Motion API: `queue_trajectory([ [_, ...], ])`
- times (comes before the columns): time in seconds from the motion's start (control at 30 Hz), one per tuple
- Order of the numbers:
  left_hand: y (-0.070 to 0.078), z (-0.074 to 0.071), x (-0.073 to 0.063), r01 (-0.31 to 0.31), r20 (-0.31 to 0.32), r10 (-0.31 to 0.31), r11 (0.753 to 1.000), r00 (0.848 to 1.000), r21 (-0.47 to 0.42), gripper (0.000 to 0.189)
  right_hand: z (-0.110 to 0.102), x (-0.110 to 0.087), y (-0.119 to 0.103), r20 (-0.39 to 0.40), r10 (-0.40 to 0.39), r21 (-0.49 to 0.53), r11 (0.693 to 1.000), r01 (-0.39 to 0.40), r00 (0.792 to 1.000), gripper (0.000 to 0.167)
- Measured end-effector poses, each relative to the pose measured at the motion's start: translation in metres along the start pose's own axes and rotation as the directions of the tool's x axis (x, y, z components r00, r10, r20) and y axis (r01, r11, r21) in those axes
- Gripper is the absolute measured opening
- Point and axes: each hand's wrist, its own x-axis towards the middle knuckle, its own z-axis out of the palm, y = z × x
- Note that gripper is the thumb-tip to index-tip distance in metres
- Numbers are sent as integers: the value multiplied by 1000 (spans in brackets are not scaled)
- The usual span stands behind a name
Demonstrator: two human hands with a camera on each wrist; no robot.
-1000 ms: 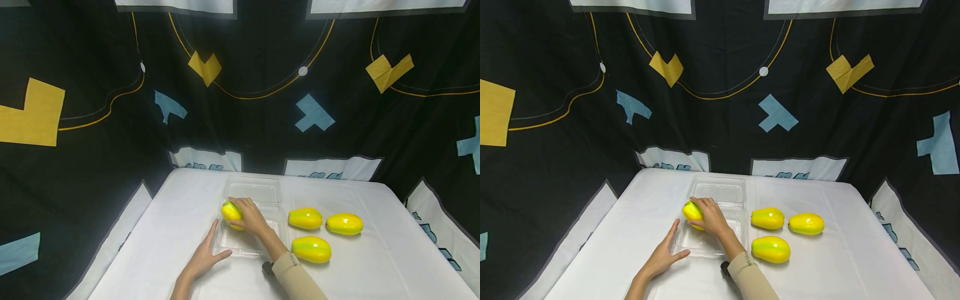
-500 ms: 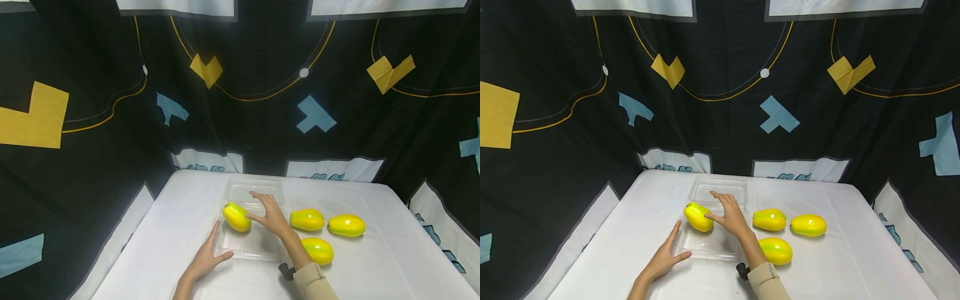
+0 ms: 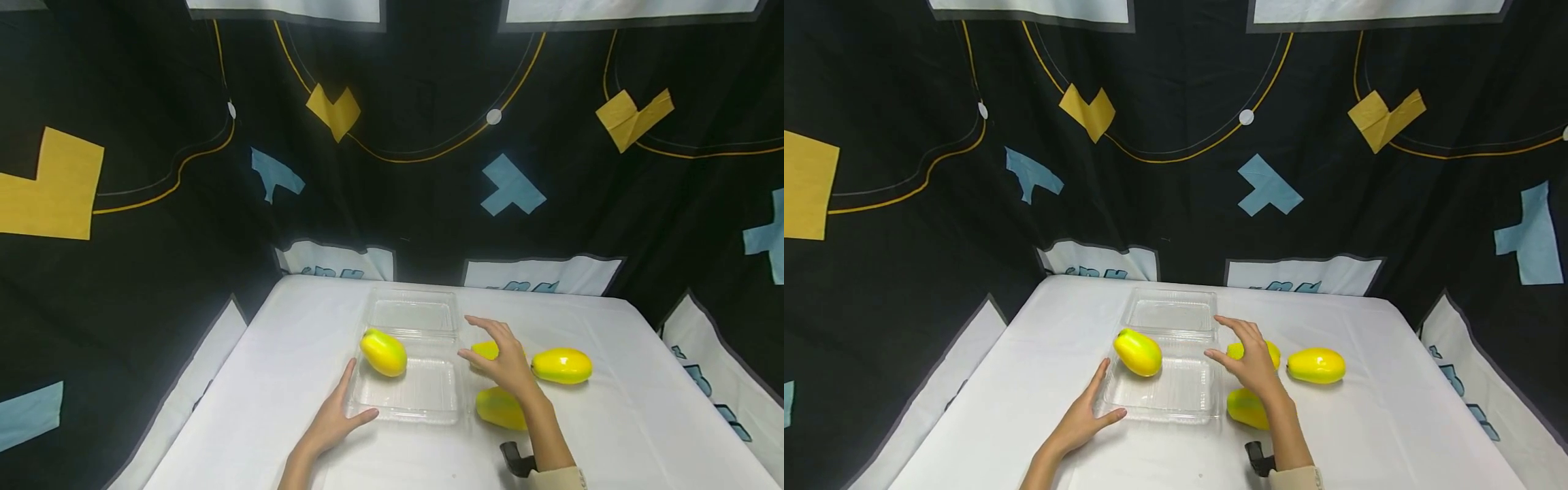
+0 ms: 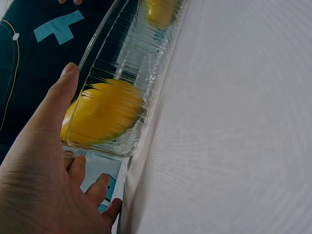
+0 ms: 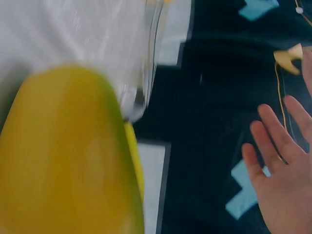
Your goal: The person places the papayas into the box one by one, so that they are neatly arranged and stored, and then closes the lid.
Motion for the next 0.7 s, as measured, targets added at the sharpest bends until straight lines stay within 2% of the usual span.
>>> queue_trajectory([
  [0.13, 0, 1, 1, 2, -4, -2, 1000, 1000, 5, 102, -15, -18, 10, 89, 86, -19, 996, -85, 992, 62],
  [0.3, 0, 2, 2, 8, -2, -8, 1000, 1000, 13, 102, -23, -39, 26, 205, 169, -13, 985, -170, 964, 68],
  [0.4, -1, 3, 2, 10, -3, -10, 1000, 1000, 15, 103, -24, -51, 35, 227, 201, 12, 978, -209, 953, 69],
  [0.53, -1, 3, 1, 17, -4, -16, 1000, 1000, 22, 102, -25, -63, 44, 241, 195, 43, 976, -211, 951, 70],
  [0.7, -1, 3, 1, 15, -9, -15, 999, 1000, 30, 102, -26, -74, 49, 285, 211, 70, 968, -240, 935, 79],
])
